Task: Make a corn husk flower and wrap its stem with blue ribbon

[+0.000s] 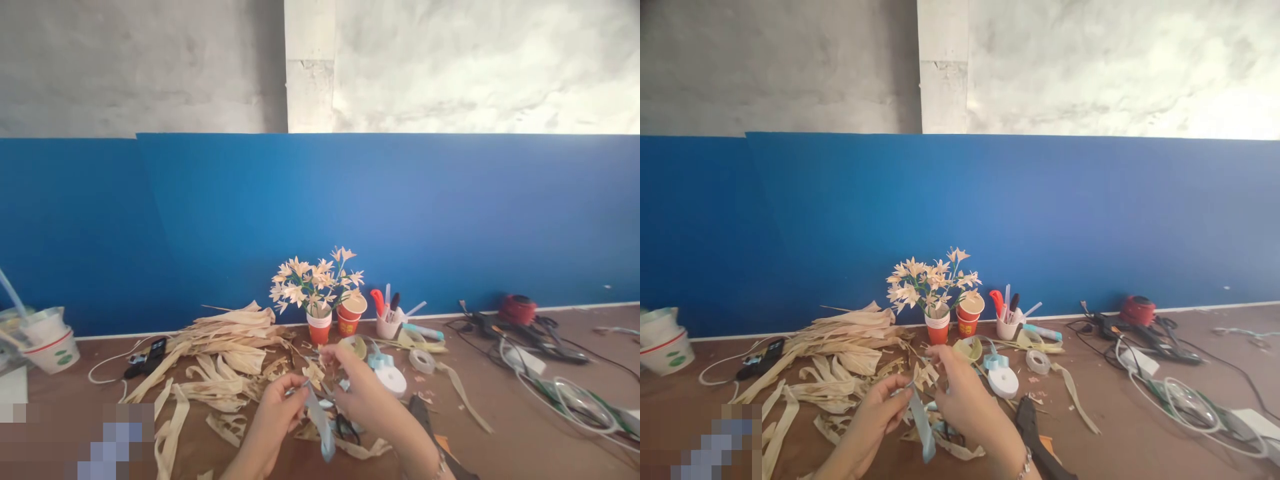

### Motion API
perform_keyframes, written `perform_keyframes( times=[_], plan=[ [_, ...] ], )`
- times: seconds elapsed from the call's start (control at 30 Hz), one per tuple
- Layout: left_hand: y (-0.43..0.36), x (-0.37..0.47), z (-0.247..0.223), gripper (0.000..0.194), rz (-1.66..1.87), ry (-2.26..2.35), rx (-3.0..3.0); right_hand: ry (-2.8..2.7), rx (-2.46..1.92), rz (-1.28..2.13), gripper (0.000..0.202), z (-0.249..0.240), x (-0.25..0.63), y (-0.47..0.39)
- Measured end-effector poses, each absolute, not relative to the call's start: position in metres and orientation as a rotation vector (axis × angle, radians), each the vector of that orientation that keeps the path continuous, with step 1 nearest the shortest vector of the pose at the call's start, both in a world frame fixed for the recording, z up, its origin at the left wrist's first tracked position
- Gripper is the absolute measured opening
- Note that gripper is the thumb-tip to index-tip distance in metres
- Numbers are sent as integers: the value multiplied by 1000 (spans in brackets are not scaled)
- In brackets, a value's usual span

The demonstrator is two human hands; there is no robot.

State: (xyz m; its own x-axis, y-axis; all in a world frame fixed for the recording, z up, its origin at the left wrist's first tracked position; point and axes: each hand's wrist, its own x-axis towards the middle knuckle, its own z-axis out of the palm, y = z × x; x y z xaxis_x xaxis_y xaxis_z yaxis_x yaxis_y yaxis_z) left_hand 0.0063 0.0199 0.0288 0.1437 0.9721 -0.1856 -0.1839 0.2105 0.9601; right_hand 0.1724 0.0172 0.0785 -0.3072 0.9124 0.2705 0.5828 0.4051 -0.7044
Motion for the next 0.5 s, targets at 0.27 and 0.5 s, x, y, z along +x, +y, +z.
perform_keyframes(
  times=[0.27,0.5],
  plan=[
    [22,9,25,33,917,1254,1222,-2159,-1156,288,29,74,155,13],
    [25,0,25,24,1378,1370,1410,-2099,-1334,190,13,72,156,19]
  ],
)
